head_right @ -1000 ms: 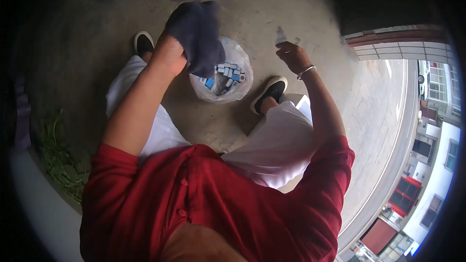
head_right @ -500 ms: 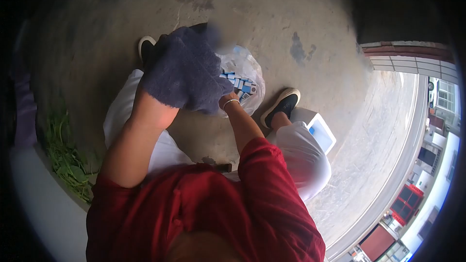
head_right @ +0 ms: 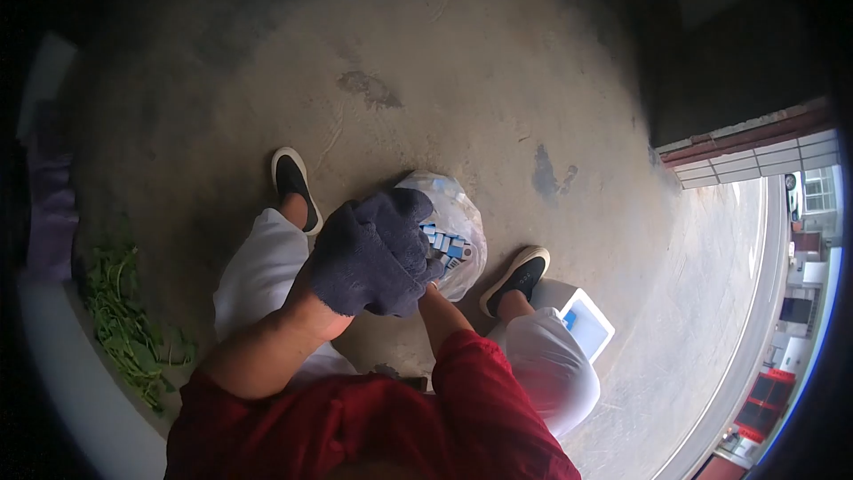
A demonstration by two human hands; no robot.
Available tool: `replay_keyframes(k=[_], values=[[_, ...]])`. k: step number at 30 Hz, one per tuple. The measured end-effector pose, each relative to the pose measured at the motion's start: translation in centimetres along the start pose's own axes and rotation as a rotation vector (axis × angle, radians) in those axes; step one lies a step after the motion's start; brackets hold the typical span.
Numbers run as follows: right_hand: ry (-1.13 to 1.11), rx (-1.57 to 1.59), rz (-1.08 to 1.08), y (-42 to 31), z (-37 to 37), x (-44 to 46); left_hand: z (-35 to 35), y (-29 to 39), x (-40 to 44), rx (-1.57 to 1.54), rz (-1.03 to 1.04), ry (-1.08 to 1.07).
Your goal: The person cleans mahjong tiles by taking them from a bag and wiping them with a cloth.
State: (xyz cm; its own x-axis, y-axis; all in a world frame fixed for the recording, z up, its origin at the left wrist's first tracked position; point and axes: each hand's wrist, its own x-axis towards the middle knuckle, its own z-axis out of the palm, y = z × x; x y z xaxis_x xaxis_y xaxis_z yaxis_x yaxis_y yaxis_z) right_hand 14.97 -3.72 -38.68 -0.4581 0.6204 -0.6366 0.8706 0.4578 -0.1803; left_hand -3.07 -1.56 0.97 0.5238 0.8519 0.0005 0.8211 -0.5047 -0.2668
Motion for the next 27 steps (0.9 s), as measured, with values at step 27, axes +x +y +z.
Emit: replay_keyframes(k=[27], values=[[0.974,1.166,-0.084,1.3,-32.4,-20.0,2.0,4.0,3.0,-2.301,-0.393,0.339]])
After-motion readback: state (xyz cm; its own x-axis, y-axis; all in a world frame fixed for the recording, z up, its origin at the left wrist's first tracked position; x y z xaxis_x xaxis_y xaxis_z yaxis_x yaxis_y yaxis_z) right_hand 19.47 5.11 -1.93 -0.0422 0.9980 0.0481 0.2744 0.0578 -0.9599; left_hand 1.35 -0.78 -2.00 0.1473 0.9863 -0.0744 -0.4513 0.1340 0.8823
